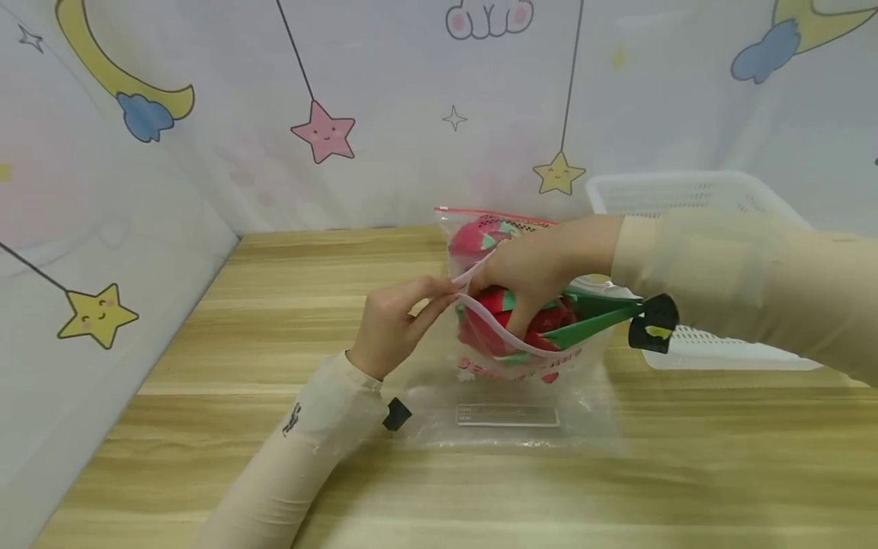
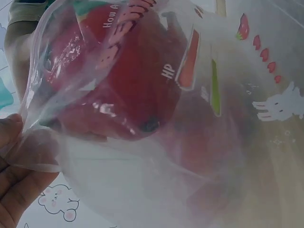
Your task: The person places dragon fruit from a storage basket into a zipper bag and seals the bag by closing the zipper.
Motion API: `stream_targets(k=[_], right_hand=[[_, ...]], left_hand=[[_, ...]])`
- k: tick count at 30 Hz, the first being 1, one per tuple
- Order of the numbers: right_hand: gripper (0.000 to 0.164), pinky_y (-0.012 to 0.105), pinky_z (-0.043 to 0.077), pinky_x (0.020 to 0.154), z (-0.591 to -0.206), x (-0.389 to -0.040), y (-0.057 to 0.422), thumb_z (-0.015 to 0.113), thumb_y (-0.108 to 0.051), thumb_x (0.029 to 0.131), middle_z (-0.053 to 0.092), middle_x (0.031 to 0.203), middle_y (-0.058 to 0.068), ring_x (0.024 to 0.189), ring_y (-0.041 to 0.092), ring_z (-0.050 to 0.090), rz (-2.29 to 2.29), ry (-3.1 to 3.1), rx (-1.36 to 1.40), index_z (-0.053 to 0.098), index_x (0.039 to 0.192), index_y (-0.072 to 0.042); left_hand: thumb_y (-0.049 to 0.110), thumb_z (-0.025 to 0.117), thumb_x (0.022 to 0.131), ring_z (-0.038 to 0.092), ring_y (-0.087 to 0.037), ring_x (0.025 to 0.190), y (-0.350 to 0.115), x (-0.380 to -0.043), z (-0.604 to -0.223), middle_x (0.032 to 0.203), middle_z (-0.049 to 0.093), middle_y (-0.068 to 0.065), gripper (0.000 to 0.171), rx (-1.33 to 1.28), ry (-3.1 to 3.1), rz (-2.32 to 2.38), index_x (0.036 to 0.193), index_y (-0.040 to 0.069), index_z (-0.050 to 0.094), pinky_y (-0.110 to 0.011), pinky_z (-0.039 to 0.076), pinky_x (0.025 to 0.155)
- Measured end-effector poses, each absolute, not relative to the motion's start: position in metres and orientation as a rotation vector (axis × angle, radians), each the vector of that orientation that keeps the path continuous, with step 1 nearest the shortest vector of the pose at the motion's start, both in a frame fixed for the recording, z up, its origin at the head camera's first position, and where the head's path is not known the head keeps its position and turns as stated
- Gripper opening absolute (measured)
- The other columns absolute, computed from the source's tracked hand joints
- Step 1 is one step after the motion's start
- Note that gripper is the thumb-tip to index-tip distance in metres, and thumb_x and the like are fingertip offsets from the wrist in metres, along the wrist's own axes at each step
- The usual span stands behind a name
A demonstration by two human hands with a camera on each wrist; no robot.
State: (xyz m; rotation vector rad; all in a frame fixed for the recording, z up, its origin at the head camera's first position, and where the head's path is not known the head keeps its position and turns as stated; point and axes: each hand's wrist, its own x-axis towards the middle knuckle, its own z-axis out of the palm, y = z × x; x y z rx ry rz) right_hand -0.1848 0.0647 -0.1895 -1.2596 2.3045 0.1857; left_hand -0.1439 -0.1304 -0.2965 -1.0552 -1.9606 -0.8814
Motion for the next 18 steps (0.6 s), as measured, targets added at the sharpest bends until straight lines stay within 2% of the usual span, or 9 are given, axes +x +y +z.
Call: stream_targets(k=[5,10,16,18], right_hand=[[0.067,0.033,0.053,0.089,-0.191,-0.186,0.065,0.075,-0.051,0.077,0.062,0.112,-0.005,0.099,0.014,0.056,0.114,2.321,-1.25,0.053,0.13,-0.016],[0.058,0.028,0.051,0.08,-0.198,-0.186,0.064,0.076,-0.049,0.076,0.06,0.098,-0.003,0.09,0.014,0.055,0.032,2.348,-1.222,0.055,0.117,-0.013],[0.073,0.034,0.052,0.093,-0.202,-0.186,0.061,0.08,-0.05,0.073,0.063,0.114,-0.006,0.1,0.013,0.056,-0.012,2.284,-1.232,0.052,0.131,-0.016],[0.074,0.033,0.053,0.09,-0.203,-0.187,0.06,0.08,-0.051,0.072,0.063,0.111,-0.005,0.098,0.013,0.057,0.0,2.261,-1.24,0.053,0.131,-0.016]], left_hand=[[-0.001,0.077,0.076,0.072,-0.018,0.075,-0.133,-0.149,-0.298,0.086,0.075,-0.011,0.019,-1.038,-1.986,-0.931,0.093,-0.001,0.069,-0.028,0.059,0.066],[0.0,0.076,0.077,0.072,-0.018,0.077,-0.134,-0.152,-0.3,0.089,0.075,-0.011,0.019,-1.051,-2.023,-0.954,0.095,0.0,0.068,-0.027,0.059,0.069],[-0.004,0.076,0.075,0.072,-0.018,0.075,-0.133,-0.151,-0.3,0.085,0.075,-0.012,0.02,-1.043,-2.001,-0.952,0.093,-0.001,0.068,-0.027,0.059,0.066],[-0.005,0.077,0.074,0.072,-0.018,0.073,-0.133,-0.151,-0.3,0.084,0.074,-0.012,0.02,-1.044,-1.979,-0.938,0.091,-0.001,0.068,-0.027,0.059,0.064]])
